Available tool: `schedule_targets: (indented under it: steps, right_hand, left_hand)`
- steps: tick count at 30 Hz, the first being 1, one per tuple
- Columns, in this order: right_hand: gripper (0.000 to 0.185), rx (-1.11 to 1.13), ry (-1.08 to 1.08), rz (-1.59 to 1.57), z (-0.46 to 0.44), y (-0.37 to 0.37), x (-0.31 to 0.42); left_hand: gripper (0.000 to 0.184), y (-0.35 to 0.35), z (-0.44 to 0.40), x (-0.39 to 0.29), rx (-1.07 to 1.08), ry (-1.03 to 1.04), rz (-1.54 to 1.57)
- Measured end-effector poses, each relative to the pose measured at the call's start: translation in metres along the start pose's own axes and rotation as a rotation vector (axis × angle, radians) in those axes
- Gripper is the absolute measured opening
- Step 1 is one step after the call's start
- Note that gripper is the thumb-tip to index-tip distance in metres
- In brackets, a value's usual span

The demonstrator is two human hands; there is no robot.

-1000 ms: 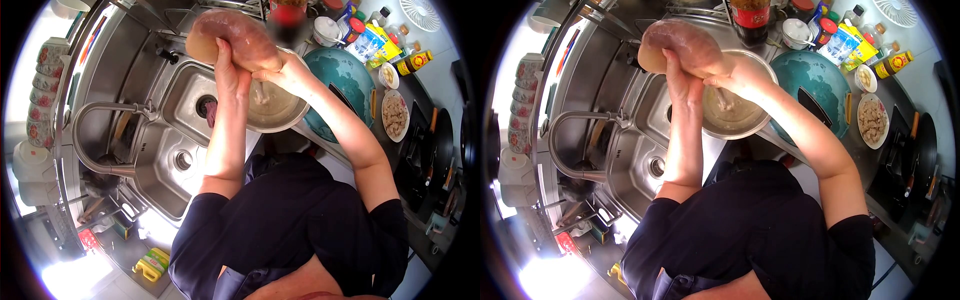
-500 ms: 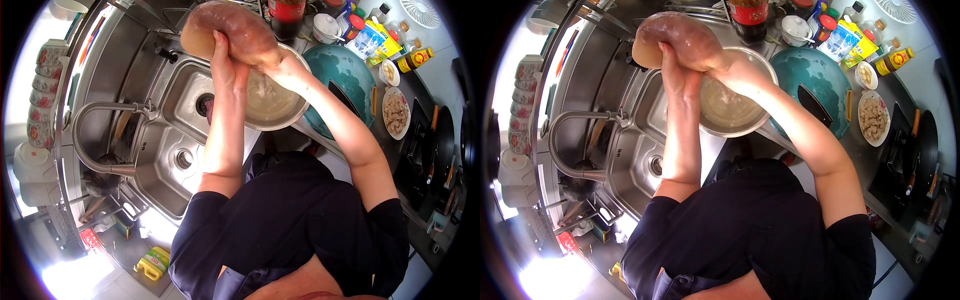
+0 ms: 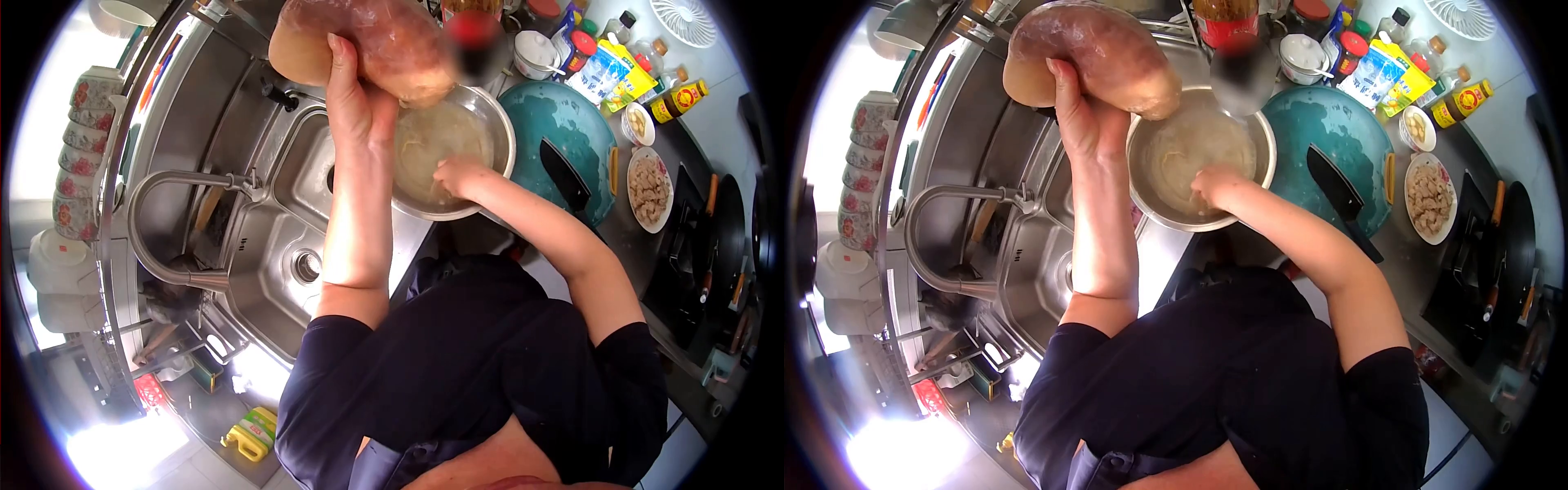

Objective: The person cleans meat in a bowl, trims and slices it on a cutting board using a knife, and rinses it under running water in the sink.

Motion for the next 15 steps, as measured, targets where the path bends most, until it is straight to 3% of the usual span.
schedule_targets:
  steps: [1, 4, 5, 8, 9, 12, 15]
  right_hand:
    - [0.019, -0.013, 0.047, 0.141, 0.001, -0.008, 0.0]
    - [0.016, -0.071, 0.212, -0.673, 0.034, -0.056, -0.01]
    - [0.014, -0.088, 0.167, -0.811, 0.038, -0.057, -0.009]
    - [0.013, -0.554, -0.118, -0.293, 0.058, -0.046, -0.013]
    - [0.01, -0.537, -0.062, -0.518, 0.061, -0.044, -0.019]
    - [0.007, -0.716, 0.121, -0.708, 0.11, -0.06, -0.036]
    - [0.009, -0.897, 0.339, -0.531, 0.182, -0.063, -0.062]
  left_hand:
    - [0.067, 0.001, 0.001, -0.002, -0.001, 0.004, -0.015]
    - [0.066, 0.0, 0.004, -0.004, -0.013, -0.032, -0.003]
    - [0.065, -0.002, 0.004, -0.004, -0.025, -0.036, 0.001]
    - [0.064, -0.001, 0.003, 0.0, -0.046, -0.074, 0.015]
    - [0.063, 0.001, 0.006, 0.0, -0.055, -0.084, 0.023]
    - [0.062, 0.004, 0.012, -0.001, -0.068, -0.107, 0.024]
    - [0.067, 0.018, 0.018, 0.001, -0.066, -0.131, 0.0]
Point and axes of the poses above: each hand's wrist, its own z-axis away from the middle knuckle, its own y-axis out of the palm, x = y × z, the point moved 3 cm from there along -z, towards the middle knuckle, and after that the axes turned 4 degrees about -z, right-handed, at the moved point
